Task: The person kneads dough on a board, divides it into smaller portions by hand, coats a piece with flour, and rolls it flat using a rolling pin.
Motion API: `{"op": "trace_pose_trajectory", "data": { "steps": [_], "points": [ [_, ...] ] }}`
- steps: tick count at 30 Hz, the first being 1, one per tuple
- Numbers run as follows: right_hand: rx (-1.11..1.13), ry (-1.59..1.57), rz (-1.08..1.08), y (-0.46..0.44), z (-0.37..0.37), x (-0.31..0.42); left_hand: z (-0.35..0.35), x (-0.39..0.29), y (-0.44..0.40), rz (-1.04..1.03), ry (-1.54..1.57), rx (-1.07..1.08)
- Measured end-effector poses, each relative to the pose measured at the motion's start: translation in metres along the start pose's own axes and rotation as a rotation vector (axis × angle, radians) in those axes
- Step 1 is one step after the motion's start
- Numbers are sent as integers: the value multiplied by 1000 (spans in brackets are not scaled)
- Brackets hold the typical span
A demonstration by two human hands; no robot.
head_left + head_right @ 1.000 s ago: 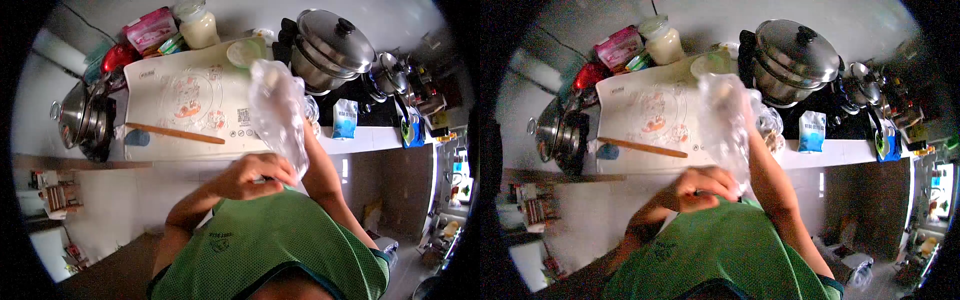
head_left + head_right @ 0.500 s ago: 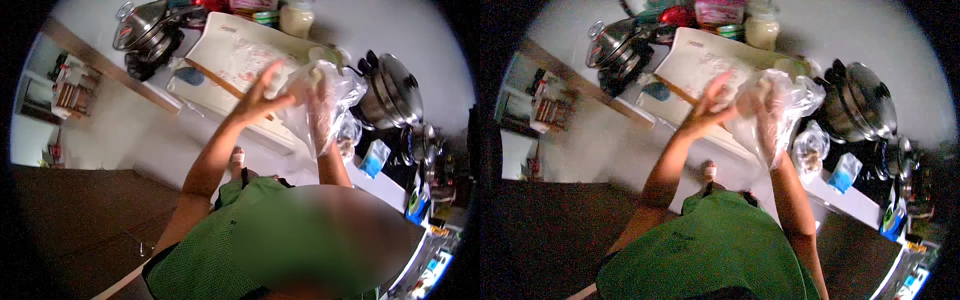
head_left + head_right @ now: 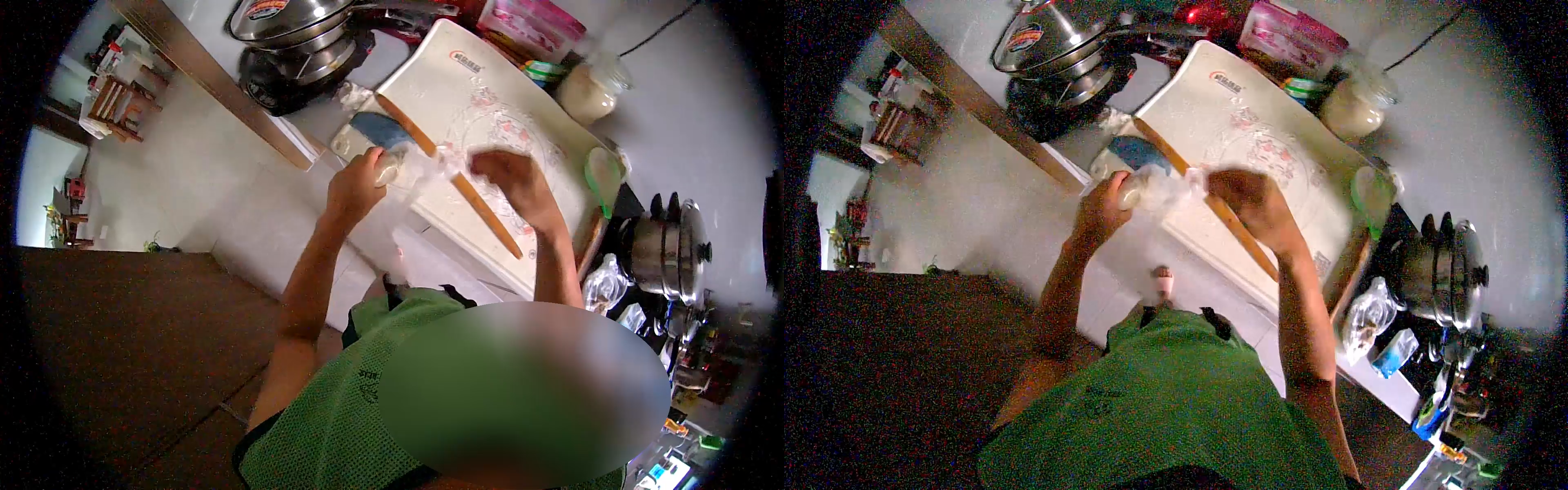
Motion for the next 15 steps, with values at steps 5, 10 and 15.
{"op": "trace_pose_trajectory", "data": {
  "steps": [5, 10, 15],
  "points": [
    [-83, -506, 160, -108, -82, -17, 27, 13, -33, -161, 0, 112],
    [136, -443, 45, -130, -160, -70, 27, 72, -66, -10, 458, -138],
    [-64, -239, -106, -165, -162, -117, -15, 128, -71, 375, 1409, -123]
  ]
}}
Point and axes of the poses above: each hand's wrist, its own y-axis away from the middle knuckle, its own z-axis out of the back of the hand, x = y × z, the point moved 9 cm from there along -y, towards the middle knuckle, and after that the axes turned 15 degrees about -y, right-handed, at the moved point
